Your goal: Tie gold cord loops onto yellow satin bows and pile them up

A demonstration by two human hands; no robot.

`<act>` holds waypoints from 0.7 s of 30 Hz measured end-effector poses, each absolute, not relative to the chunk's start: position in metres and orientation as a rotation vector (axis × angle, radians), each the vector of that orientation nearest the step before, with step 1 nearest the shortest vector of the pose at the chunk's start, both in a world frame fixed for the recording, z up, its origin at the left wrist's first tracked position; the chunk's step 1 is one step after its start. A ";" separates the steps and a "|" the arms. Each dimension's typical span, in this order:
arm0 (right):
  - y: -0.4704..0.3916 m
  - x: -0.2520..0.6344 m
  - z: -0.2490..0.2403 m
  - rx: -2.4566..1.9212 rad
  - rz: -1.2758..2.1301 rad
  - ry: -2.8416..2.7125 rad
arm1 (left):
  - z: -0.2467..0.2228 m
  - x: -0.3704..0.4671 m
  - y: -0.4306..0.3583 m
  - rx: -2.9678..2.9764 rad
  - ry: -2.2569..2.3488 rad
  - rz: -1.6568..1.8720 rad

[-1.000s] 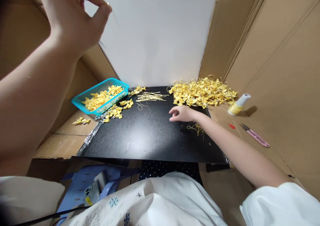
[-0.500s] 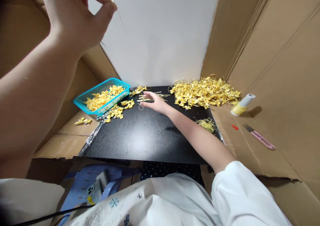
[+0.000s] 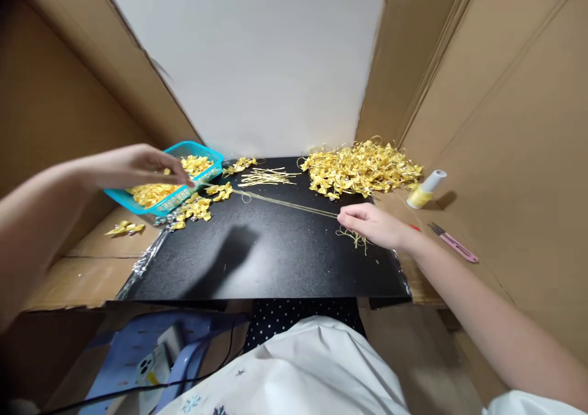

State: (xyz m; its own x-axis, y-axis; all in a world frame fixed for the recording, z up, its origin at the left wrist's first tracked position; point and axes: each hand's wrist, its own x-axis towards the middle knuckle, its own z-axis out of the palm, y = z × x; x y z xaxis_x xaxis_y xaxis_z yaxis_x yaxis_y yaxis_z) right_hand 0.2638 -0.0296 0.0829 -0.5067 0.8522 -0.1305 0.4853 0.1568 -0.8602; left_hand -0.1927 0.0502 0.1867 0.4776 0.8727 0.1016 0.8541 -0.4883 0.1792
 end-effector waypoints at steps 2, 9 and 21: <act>-0.039 0.274 0.077 -1.334 1.225 -2.134 | 0.150 -0.196 0.043 2.283 1.436 -0.063; -0.042 0.268 0.039 -1.363 1.086 -2.302 | 0.071 -0.229 0.008 1.968 1.481 -0.116; -0.028 0.229 0.009 -1.268 1.048 -2.499 | 0.025 -0.309 -0.019 2.243 1.583 0.041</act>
State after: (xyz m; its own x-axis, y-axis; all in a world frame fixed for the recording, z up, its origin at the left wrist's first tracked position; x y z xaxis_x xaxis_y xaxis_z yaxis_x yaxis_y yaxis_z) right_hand 0.2294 -0.0278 0.0087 -0.6314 0.7564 -0.1708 0.6519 0.3984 -0.6453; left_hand -0.3086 -0.0188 0.0251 0.3607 0.9112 -0.1989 0.8997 -0.2837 0.3318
